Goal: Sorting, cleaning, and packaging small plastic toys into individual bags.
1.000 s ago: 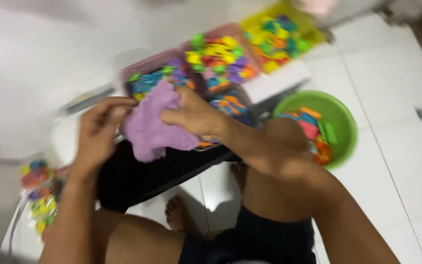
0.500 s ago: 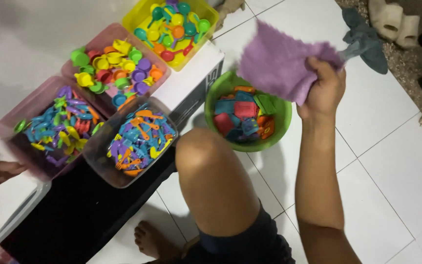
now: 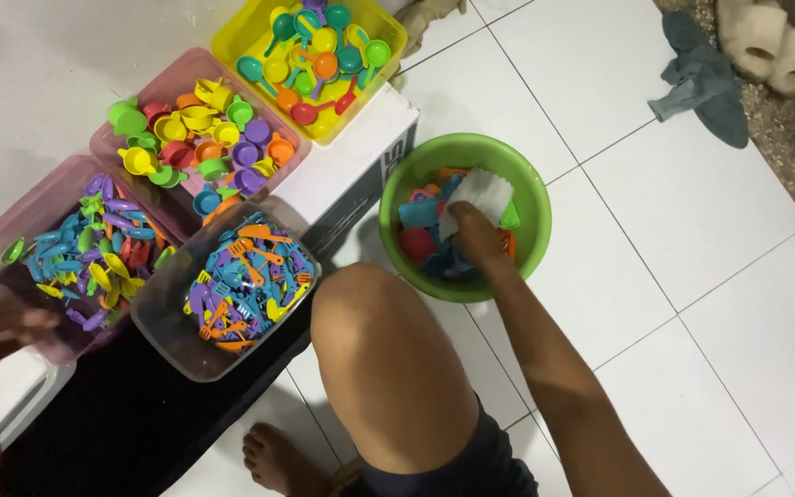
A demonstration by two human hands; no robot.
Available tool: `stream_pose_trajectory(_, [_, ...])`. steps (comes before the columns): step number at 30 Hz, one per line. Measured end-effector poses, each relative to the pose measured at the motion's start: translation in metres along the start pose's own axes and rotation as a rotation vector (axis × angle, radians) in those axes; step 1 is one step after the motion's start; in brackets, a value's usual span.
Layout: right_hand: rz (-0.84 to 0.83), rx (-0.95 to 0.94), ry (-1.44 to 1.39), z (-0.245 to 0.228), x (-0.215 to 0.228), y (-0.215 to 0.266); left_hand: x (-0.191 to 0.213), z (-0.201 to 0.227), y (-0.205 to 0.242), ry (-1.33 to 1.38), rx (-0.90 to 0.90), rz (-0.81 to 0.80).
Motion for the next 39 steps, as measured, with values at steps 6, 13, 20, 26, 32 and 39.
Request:
stream_pose_trajectory(6, [-0.003, 0.039, 0.100, 0.002, 0.009, -0.014, -0.011, 0.032, -0.003, 0.004, 0.139, 0.216])
stream_pose_trajectory(13, [-0.007, 0.138, 0.135, 0.004, 0.008, -0.009, -0.027, 0.057, -0.015, 0.073, 0.060, 0.216])
stream_pose_trajectory(20, [0.317, -0.232, -0.713, 0.022, 0.047, 0.008, -0.087, 0.127, -0.064, 0.325, -0.140, 0.080])
stream_pose_trajectory(26, [0.306, -0.312, -1.512, -0.038, 0.118, 0.040, -0.149, 0.197, -0.101, 0.341, -0.364, -0.087])
stream_pose_trajectory(32, [0.170, 0.102, -1.584, -0.155, 0.166, 0.065, -0.173, 0.243, -0.093, 0.321, -0.615, -0.051])
stream_pose_trajectory(39, [0.359, 0.754, -0.696, -0.386, 0.200, 0.146, -0.085, 0.203, -0.090, 0.720, -0.502, 0.437])
Point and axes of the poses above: each hand's wrist, its own y-axis away from the middle knuckle, its own x-axis out of the back of the hand, z = x × y, the point moved 5 cm from there along -y, towards the middle knuckle, and after that the axes turned 7 degrees about -x, right-handed, at the moved point
